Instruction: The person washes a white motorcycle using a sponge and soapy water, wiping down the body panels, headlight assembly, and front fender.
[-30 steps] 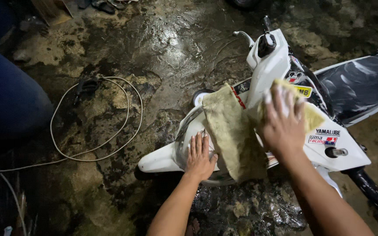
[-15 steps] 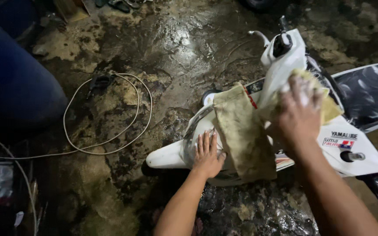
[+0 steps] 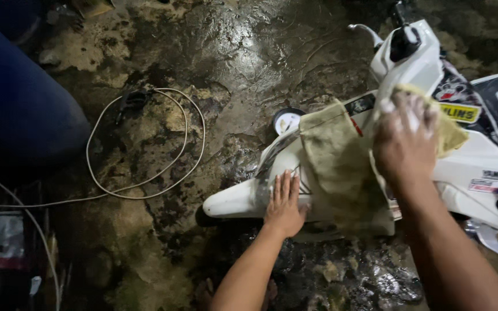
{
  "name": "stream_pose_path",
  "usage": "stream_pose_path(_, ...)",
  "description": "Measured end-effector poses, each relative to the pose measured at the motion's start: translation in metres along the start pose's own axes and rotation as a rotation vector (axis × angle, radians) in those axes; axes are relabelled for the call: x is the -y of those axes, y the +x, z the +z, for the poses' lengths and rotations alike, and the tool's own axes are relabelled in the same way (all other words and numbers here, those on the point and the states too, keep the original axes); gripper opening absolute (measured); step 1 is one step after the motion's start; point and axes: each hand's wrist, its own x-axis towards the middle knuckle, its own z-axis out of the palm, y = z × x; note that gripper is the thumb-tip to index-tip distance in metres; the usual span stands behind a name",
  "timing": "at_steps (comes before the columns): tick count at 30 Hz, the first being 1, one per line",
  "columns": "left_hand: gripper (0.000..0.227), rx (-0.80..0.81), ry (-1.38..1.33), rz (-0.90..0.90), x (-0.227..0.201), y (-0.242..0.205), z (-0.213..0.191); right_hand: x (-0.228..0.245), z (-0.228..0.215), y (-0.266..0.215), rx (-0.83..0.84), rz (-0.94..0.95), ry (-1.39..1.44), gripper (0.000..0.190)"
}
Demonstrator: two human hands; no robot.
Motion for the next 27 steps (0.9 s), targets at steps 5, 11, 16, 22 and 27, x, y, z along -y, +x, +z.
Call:
stream_pose_path(5,0.074,0.07,-0.028,-0.035,0.018,-0.011,-0.011,0.027,0.009,-0.006,0.279,0.409,0.325,0.04)
stream_pose_path(11,0.068,0.157,-0.02,-0.094,0.056,-0.023,-0.011,0.122,0.019,-0.047,0.711,0.418,0.427,0.061)
stream_pose_path(16,0.071,0.159,-0.012,-0.07,0.075,-0.029,-0.015,0.175,0.062,-0.082,0.418,0.031,0.297,0.037)
stream_pose_path(22,0.073,0.241,-0.041,-0.187,0.101,-0.037,-0.002,0.2,0.07,-0.085,0.236,0.076,0.199,0.04)
stream_pose_path(27,0.071,0.316,-0.075,-0.203,0.102,-0.042,-0.021,0.214,0.077,-0.16,0.793,0.143,0.271,0.068)
